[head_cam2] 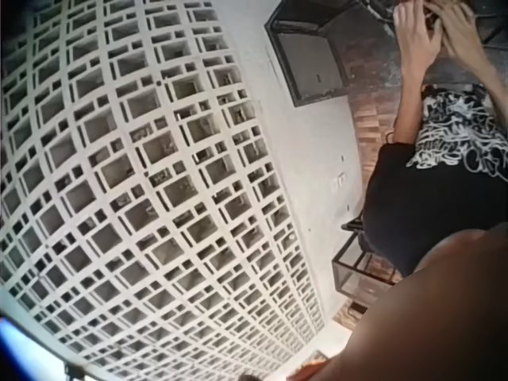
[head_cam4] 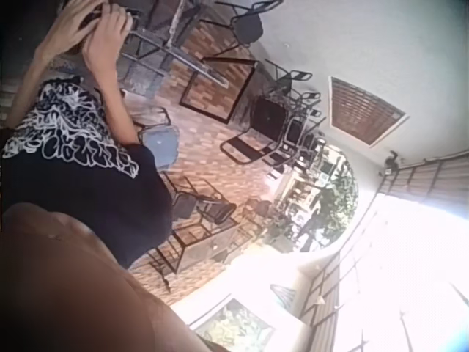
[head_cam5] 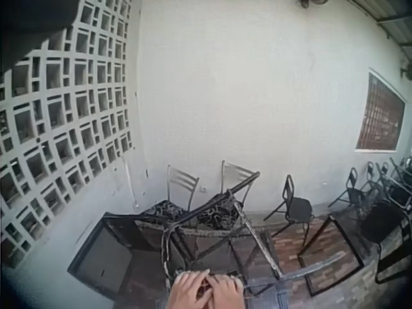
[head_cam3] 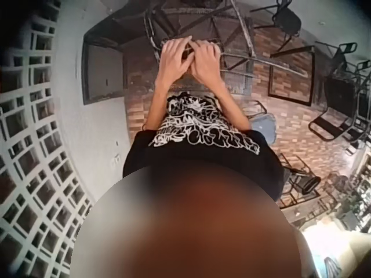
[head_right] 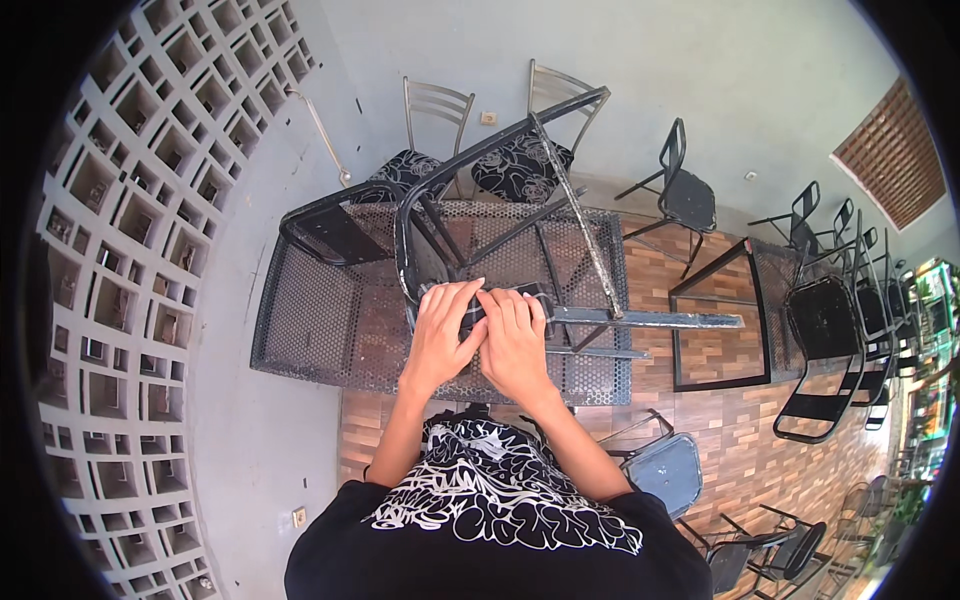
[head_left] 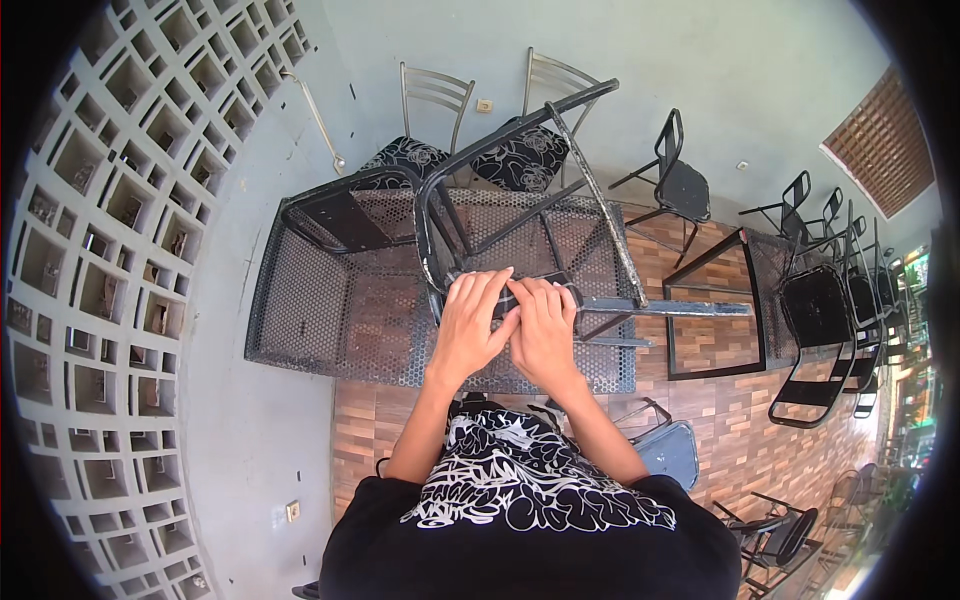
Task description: Repairing a metal chair by wrapping tape or protective material around its frame.
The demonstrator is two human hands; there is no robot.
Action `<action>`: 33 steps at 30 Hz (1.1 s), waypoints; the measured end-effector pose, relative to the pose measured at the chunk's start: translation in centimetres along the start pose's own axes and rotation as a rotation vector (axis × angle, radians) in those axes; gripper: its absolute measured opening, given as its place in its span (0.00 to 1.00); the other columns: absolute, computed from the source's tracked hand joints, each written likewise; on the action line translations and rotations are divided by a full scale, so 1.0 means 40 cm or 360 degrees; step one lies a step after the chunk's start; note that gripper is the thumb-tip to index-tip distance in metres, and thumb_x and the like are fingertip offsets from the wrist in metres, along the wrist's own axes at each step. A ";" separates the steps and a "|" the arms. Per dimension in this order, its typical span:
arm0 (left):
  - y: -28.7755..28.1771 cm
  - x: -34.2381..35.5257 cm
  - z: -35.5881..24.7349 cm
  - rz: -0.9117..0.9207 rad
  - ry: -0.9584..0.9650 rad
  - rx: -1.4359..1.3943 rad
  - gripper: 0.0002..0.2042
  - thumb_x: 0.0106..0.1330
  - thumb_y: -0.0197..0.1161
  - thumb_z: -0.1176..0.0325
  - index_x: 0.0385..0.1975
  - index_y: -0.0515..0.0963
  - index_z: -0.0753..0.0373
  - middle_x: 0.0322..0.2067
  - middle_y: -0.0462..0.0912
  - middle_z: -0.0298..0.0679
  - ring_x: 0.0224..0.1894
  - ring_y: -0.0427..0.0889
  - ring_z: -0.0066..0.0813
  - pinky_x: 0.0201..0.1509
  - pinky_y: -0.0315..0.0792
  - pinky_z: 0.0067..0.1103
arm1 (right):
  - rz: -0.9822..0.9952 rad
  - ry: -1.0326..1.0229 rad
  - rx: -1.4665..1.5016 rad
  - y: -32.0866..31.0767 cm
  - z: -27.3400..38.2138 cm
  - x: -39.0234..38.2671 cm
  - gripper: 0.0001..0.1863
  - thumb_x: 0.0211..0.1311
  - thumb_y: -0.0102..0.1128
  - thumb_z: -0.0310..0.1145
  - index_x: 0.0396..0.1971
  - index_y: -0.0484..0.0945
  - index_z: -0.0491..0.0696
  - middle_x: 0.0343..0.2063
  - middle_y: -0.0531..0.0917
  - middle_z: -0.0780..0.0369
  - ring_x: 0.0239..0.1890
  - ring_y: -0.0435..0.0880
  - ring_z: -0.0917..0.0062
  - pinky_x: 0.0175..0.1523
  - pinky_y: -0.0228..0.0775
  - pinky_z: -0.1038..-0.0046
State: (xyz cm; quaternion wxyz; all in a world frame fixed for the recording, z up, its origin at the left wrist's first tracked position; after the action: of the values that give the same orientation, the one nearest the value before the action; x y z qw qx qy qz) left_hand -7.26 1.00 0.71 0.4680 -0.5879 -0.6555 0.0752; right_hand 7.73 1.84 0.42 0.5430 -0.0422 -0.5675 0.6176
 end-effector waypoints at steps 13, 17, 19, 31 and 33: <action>-0.043 -0.021 0.082 -0.0013 0.0004 0.0004 0.33 0.63 0.68 0.66 0.69 0.71 0.68 0.59 0.78 0.54 0.64 0.76 0.55 0.79 0.61 0.49 | 0.0032 -0.0037 -0.0080 0.086 0.062 0.019 0.29 0.65 0.57 0.28 0.67 0.71 0.40 0.60 0.78 0.52 0.66 0.75 0.59 0.76 0.53 0.51; -0.030 -0.023 0.059 -0.0068 -0.0056 0.0084 0.34 0.65 0.66 0.66 0.70 0.67 0.73 0.65 0.73 0.58 0.70 0.71 0.58 0.81 0.57 0.49 | 0.0037 -0.0034 -0.0086 0.083 0.056 0.019 0.29 0.65 0.58 0.28 0.67 0.71 0.41 0.61 0.78 0.52 0.66 0.76 0.59 0.76 0.55 0.52; -0.027 -0.023 0.046 -0.0082 -0.0103 0.0134 0.34 0.65 0.65 0.66 0.70 0.66 0.75 0.66 0.71 0.59 0.71 0.69 0.59 0.82 0.55 0.50 | 0.0035 -0.0034 -0.0006 0.075 0.054 0.019 0.29 0.66 0.59 0.29 0.67 0.71 0.41 0.61 0.79 0.53 0.65 0.76 0.59 0.75 0.57 0.53; 0.051 -0.025 -0.025 -0.0129 -0.0201 0.0303 0.31 0.66 0.63 0.66 0.68 0.67 0.75 0.64 0.70 0.60 0.72 0.66 0.61 0.83 0.49 0.56 | 0.0137 -0.0140 0.0059 -0.005 -0.009 0.012 0.27 0.67 0.58 0.29 0.67 0.71 0.42 0.62 0.79 0.53 0.66 0.77 0.58 0.75 0.59 0.54; 0.067 -0.019 -0.046 -0.0139 -0.0217 0.0336 0.31 0.66 0.63 0.65 0.68 0.68 0.75 0.63 0.71 0.59 0.71 0.67 0.59 0.83 0.49 0.55 | 0.0143 -0.0147 0.0051 -0.019 -0.023 0.005 0.27 0.67 0.59 0.28 0.67 0.71 0.42 0.62 0.79 0.53 0.67 0.76 0.58 0.75 0.59 0.54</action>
State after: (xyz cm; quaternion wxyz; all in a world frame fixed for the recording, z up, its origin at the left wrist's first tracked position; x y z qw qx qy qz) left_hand -4.18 0.32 -0.41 0.4844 -0.4998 -0.6992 0.1633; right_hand 8.74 2.40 0.80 0.4884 -0.0304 -0.5796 0.6516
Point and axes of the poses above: each hand's wrist, its own x-axis towards the middle knuckle, its own y-axis out of the palm, z = x × y, the point moved 2 cm from there along x, towards the middle knuckle
